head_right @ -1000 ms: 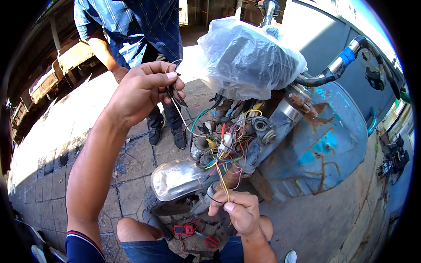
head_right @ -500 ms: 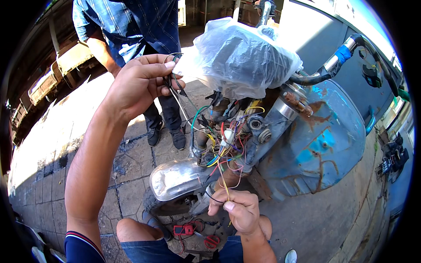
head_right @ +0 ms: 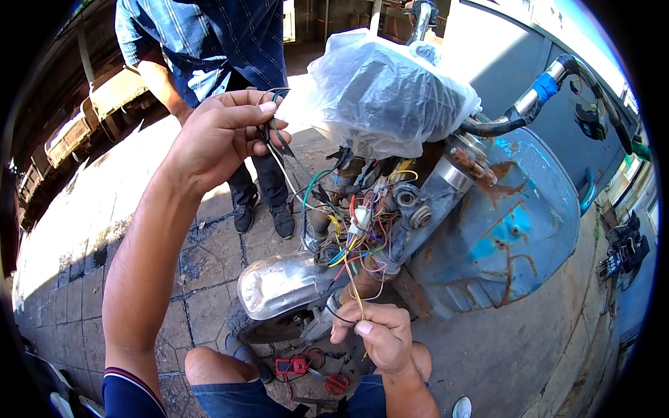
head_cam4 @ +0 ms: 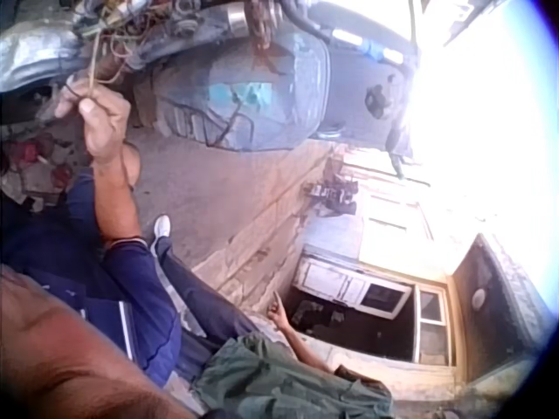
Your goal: The person sits on the ground and repairs the wiring of a motorcycle. They use a multimeter to test connections, strip wire insulation with scissors, and twist wires together. Another person stands nearby and occasionally points at the wiring.
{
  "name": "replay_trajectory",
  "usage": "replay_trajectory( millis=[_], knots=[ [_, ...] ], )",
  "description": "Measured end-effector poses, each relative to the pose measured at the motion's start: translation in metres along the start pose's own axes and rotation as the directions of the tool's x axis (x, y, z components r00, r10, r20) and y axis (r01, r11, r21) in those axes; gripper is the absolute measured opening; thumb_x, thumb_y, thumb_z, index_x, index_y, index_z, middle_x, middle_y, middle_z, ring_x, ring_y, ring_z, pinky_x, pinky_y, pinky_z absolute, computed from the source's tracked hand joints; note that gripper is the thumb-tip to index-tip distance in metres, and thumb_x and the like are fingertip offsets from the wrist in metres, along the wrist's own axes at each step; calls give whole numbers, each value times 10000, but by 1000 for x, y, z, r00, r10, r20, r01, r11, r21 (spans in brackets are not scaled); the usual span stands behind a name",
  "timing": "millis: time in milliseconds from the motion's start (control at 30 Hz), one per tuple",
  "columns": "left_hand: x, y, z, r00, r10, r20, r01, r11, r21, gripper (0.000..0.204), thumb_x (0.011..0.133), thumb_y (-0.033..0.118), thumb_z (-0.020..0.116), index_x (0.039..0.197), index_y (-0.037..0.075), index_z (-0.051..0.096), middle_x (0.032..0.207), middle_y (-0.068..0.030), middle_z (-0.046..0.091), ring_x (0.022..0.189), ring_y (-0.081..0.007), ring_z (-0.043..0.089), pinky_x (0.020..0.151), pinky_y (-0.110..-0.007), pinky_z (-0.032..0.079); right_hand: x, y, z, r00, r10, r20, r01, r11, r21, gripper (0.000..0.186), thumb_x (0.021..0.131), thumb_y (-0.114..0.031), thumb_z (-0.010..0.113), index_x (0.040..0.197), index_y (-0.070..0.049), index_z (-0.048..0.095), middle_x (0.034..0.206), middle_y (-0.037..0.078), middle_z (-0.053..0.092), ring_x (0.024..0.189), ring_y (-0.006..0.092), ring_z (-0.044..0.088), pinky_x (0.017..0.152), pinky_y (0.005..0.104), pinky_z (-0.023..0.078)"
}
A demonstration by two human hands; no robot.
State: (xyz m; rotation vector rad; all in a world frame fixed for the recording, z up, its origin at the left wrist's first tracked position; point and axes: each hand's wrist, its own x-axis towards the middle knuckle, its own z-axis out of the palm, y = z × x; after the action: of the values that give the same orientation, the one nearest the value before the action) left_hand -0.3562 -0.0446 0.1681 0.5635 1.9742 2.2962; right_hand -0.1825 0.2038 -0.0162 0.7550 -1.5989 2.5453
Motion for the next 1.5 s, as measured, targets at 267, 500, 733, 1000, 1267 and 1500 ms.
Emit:
replay_trajectory(
  millis=[267,500,733,1000,1267,1500],
  knots=[
    [-16,-28,-3,975,-147,164,131,986,106,162,938,96,701,1059,9,638,923,-73,716,826,-155,718,694,-248,543,-3,2,1,999,33,4,-33,999,-19,281,854,-99,547,912,142,678,833,228,687,709,278,670,713,397,538],
    [-21,-36,-9,958,-195,209,148,964,223,152,914,94,731,1022,21,653,903,-55,708,803,-130,700,687,-252,527,-2,-3,6,999,33,-5,-33,998,-56,300,855,-128,548,882,140,679,808,217,688,700,269,664,706,386,531],
    [-24,-38,-8,952,-253,170,193,932,306,137,922,148,746,956,40,668,823,-21,688,732,-99,652,659,-239,497,-3,-3,6,999,44,-8,-44,998,-47,307,855,-136,545,878,139,681,806,216,688,707,267,664,710,384,528],
    [-11,-32,-3,993,-114,18,110,985,134,120,939,160,722,905,67,653,789,-17,671,691,-116,637,679,-243,490,-3,-1,4,999,42,-6,-42,998,-41,307,855,-130,543,887,143,681,813,217,687,711,270,667,711,384,531],
    [-3,-2,23,995,-6,-98,-9,988,-152,131,962,176,699,940,64,634,824,-9,638,715,-144,642,733,-309,543,2,-6,6,999,35,-31,-35,999,3,324,868,-140,550,906,156,677,808,223,680,706,269,664,709,389,543],
    [-3,-6,17,997,-6,-73,-5,988,-155,128,967,174,693,931,66,634,828,-3,639,719,-132,639,743,-307,540,0,-6,4,999,29,-30,-29,1000,9,316,859,-126,545,909,156,679,808,221,680,705,273,663,710,392,542]
  ],
)
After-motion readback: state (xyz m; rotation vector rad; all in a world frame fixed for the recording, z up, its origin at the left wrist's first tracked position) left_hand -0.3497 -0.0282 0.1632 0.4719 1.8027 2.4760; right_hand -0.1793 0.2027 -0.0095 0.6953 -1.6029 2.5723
